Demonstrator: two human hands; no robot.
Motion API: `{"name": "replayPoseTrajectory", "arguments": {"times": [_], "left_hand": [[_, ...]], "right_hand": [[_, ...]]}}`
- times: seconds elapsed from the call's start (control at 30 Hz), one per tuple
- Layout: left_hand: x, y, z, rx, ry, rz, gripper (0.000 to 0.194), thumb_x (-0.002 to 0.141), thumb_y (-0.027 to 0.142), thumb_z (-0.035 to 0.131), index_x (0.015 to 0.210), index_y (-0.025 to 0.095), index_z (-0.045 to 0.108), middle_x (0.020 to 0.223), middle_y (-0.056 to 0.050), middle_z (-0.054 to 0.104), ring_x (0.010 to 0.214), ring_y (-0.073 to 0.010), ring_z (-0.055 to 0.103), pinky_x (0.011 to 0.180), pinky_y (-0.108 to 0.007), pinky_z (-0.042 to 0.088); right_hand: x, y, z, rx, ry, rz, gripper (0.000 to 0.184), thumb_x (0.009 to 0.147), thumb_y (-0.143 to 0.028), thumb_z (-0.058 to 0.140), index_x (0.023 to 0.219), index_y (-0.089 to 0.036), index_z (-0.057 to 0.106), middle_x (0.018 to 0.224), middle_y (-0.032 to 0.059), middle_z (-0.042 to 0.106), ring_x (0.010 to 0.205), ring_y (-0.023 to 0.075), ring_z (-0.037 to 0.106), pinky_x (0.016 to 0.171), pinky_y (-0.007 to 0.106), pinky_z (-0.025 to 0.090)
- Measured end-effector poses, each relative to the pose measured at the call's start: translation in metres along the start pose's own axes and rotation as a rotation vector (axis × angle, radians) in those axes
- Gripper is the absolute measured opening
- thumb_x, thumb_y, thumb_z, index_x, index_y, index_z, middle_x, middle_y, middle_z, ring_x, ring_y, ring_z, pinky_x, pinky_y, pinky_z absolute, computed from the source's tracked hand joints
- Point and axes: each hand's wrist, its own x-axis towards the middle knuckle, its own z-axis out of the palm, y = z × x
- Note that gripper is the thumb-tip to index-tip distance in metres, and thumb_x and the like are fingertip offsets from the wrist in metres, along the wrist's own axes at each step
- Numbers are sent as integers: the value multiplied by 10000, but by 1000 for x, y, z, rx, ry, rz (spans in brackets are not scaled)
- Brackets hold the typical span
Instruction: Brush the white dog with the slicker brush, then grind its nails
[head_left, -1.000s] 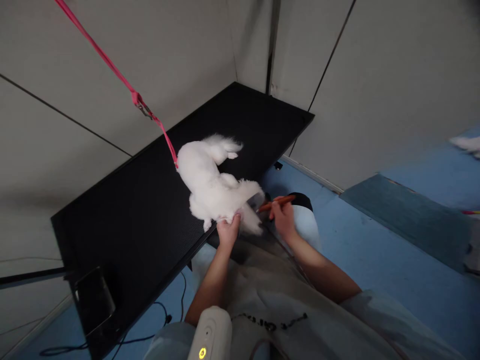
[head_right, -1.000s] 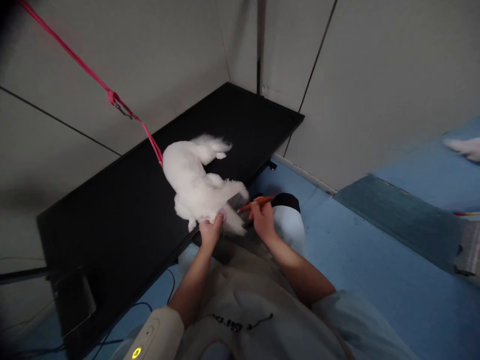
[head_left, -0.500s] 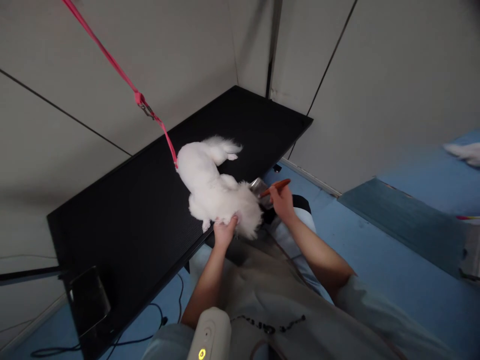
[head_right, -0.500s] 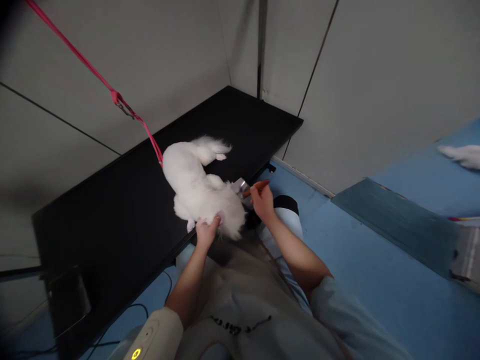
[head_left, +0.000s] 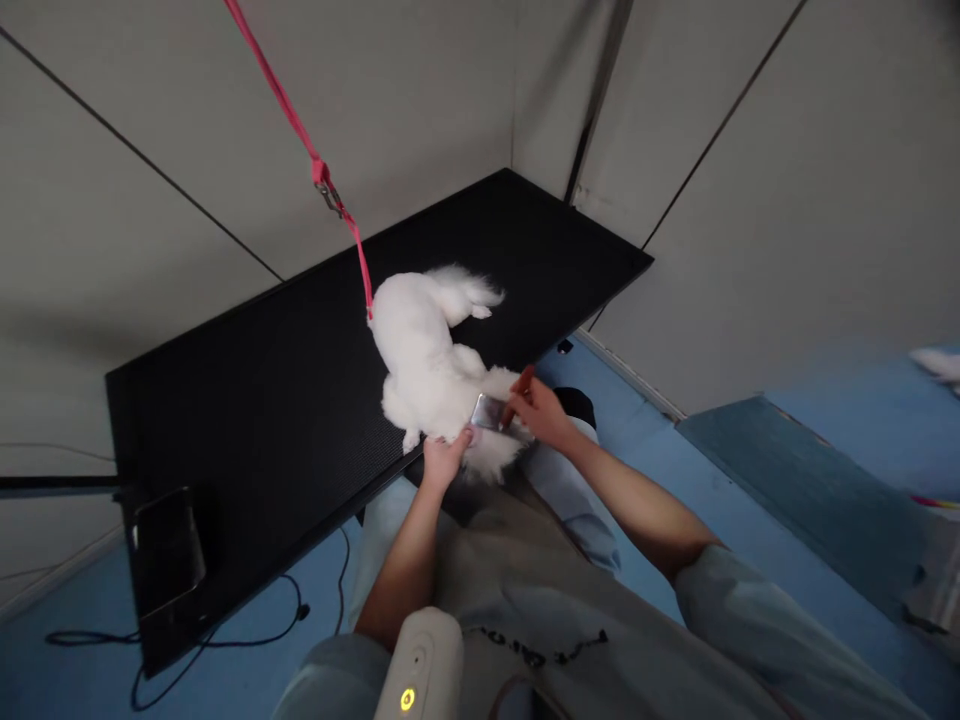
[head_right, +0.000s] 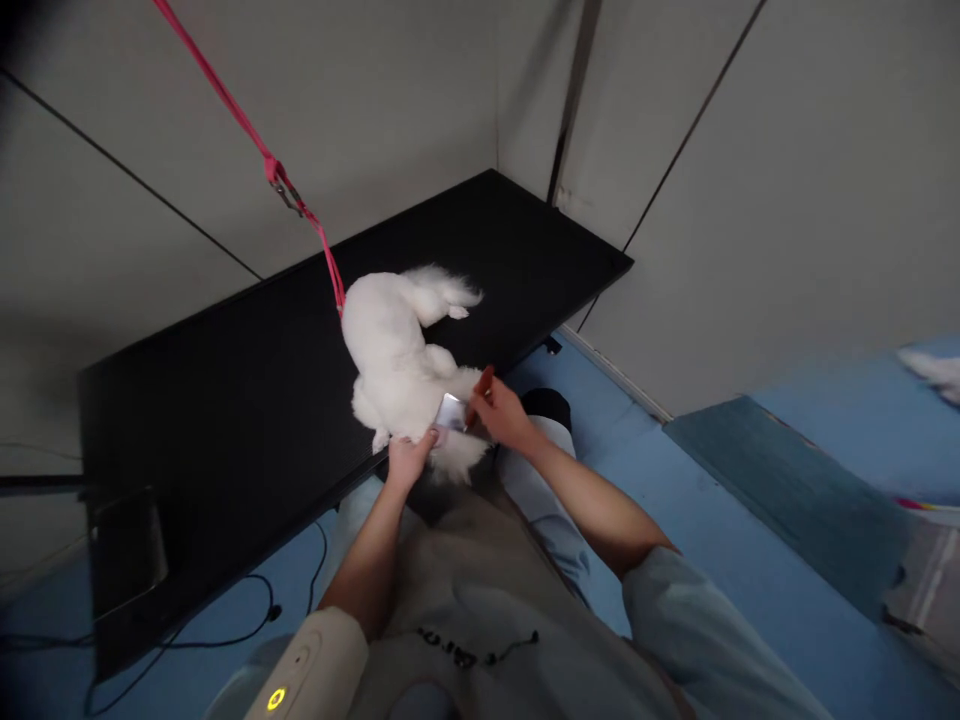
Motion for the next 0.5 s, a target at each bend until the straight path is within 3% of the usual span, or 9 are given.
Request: {"name": "replayPoseTrajectory", "arguments": {"times": [0.1,0.23,0.27,0.4,0.5], "left_hand": [[-2,5,3,-22,32,-35,248,637,344,713,734,117,713,796,-105,738,787,-240,695,840,-374,532],[-3,6,5,-49,46,-20,253,664,344,701,764,112,715,838,-111,738,824,-239,693,848,-366,528],[-3,5,6,-47,59,-18,255,671,341,694,773,109,717,851,-114,738,832,-237,692,854,-363,525],[-3,1,9,-62,118,-45,274,670,329,696,813,97,721,885,-124,737,857,-236,691,886,-356,513],[-3,1,15,-94,175,-64,277,664,337,699,806,100,716,877,-120,737,868,-245,689,892,-360,509]], "right_hand": [[9,-3,-1,-21,163,-62,181,773,-335,592,891,-211,534,626,-27,607,511,125,544,492,249,407],[20,-12,-4,-56,-84,11,201,714,-334,646,835,-203,555,584,-34,579,461,120,515,455,250,390],[22,-14,-5,-68,-76,11,196,709,-331,646,823,-202,553,588,-33,577,468,120,518,463,252,396],[22,-14,-6,-33,215,-99,205,755,-348,601,890,-204,549,691,-9,606,584,130,562,552,264,441],[16,-1,-2,0,88,-60,244,692,-360,664,846,-193,574,685,-5,606,613,141,561,578,273,451]]}}
